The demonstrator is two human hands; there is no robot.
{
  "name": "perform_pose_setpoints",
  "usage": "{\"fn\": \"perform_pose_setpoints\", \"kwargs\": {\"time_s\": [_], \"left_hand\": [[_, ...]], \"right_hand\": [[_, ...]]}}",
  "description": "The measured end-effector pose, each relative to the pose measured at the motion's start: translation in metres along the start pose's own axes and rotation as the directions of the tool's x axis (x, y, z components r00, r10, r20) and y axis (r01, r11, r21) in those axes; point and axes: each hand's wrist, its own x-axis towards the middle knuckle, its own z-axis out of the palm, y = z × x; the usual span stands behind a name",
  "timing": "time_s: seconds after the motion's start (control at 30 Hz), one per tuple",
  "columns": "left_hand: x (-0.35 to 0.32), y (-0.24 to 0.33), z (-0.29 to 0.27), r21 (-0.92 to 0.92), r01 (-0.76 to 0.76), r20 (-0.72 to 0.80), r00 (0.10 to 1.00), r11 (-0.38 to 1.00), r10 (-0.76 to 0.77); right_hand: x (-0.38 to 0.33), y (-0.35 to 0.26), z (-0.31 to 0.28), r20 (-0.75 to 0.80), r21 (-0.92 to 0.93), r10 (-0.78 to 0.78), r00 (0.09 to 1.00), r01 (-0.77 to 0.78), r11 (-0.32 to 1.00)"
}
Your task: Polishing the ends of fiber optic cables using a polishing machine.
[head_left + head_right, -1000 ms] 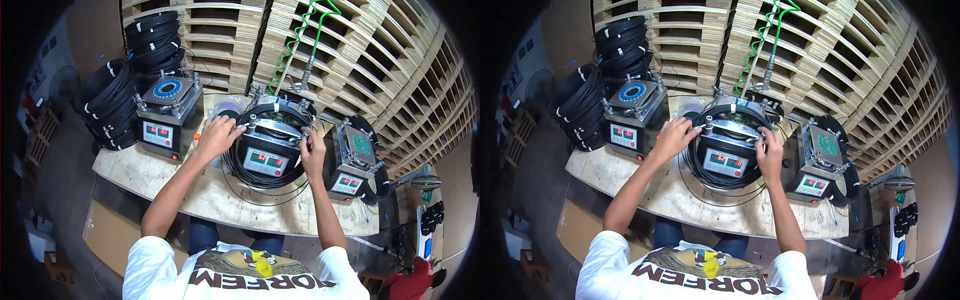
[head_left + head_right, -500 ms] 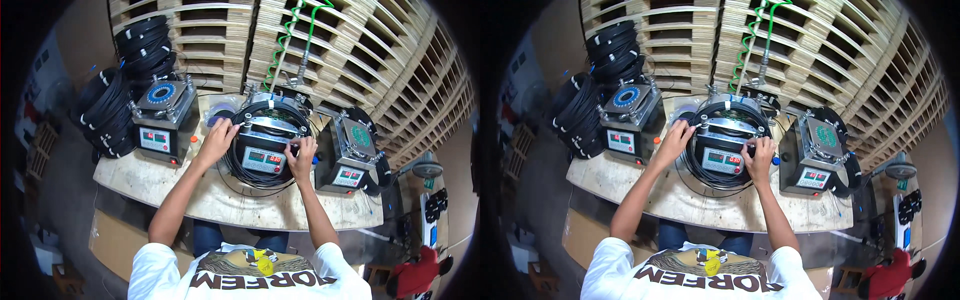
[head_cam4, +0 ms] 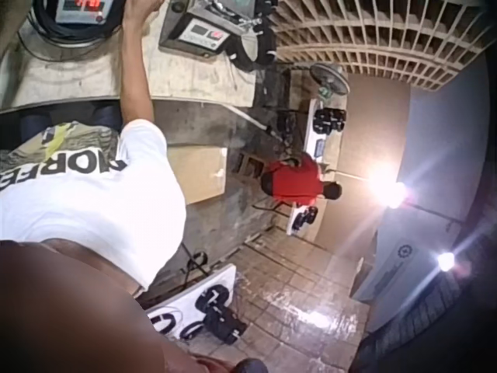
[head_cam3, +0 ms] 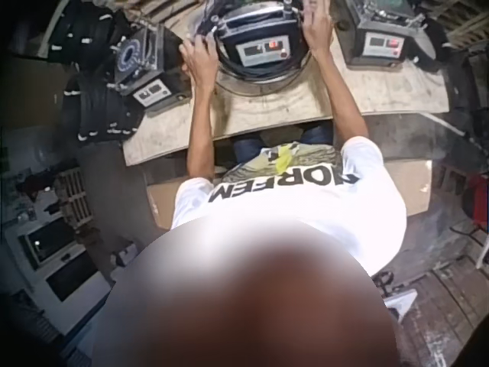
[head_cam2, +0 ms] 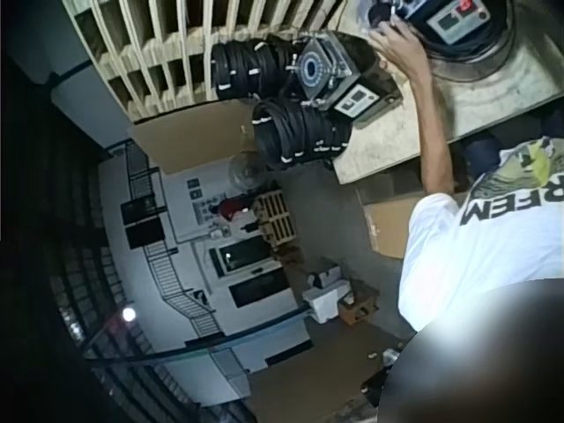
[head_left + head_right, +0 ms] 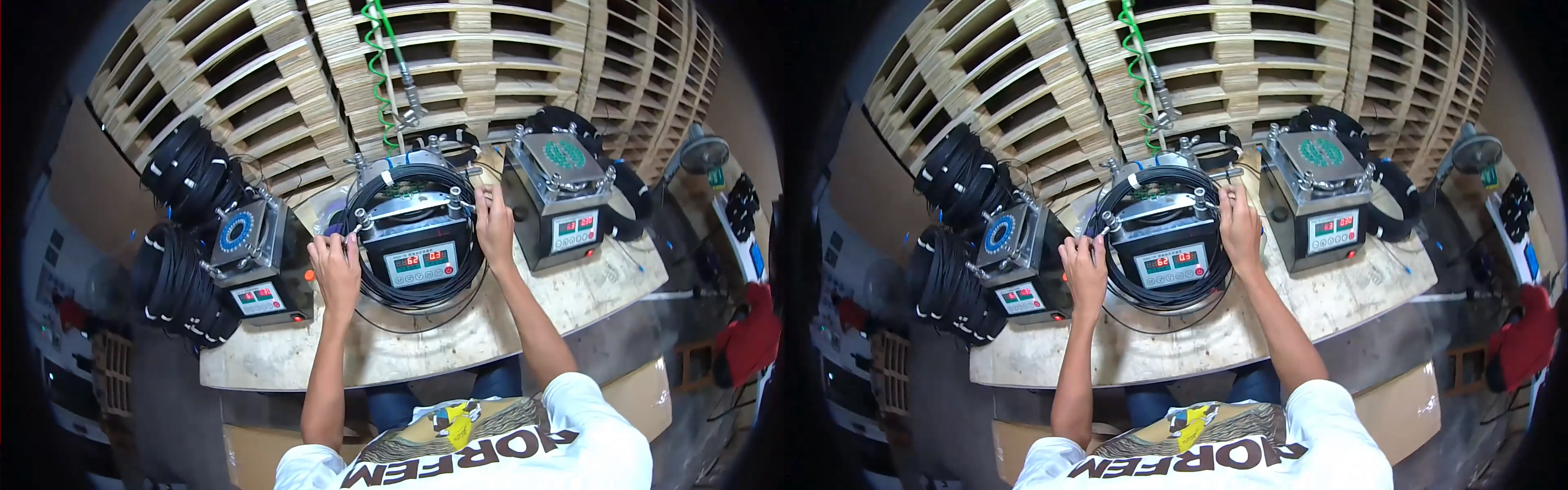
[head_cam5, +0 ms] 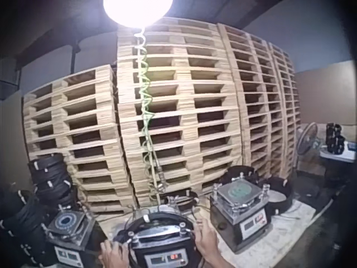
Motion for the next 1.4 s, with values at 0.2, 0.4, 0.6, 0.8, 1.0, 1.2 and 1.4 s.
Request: {"fn": "perform_pose_setpoints", "kwargs": {"time_s": [0.2,0.4,0.6,0.8,1.0,1.2,1.4], "left_hand": [[0.006,-0.011,-0.003,-0.201,0.077,0.117,0.992,0.977,-0.054],[0.01,-0.011,-0.003,-0.289,0.056,0.142,0.99,0.956,-0.015],[0.01,-0.015,-0.007,-0.305,0.094,0.168,0.985,0.948,-0.043],[0.009,-0.021,-0.002,-0.33,0.046,0.134,0.991,0.943,-0.002],[0.003,-0.02,0.005,-0.355,0.039,0.055,0.998,0.934,-0.021],[-0.013,-0.02,0.013,-0.427,0.141,0.036,0.99,0.893,-0.139],[-0.022,-0.019,0.013,-0.424,0.189,0.008,0.979,0.886,-0.205]], "right_hand": [[0.001,-0.027,-0.023,0.152,-0.132,0.148,0.977,-0.129,0.983],[-0.008,-0.012,-0.02,0.203,-0.001,-0.085,0.976,0.087,0.996],[-0.004,-0.022,-0.028,0.316,-0.137,0.119,0.941,-0.078,0.987],[-0.006,-0.018,-0.026,0.268,-0.027,0.061,0.961,-0.055,0.998],[-0.004,-0.023,-0.026,0.273,-0.097,0.04,0.961,-0.013,0.995],[-0.029,-0.041,-0.024,0.223,-0.247,-0.261,0.939,0.314,0.917],[-0.054,-0.039,-0.01,0.741,-0.368,-0.241,0.627,0.678,0.636]]}}
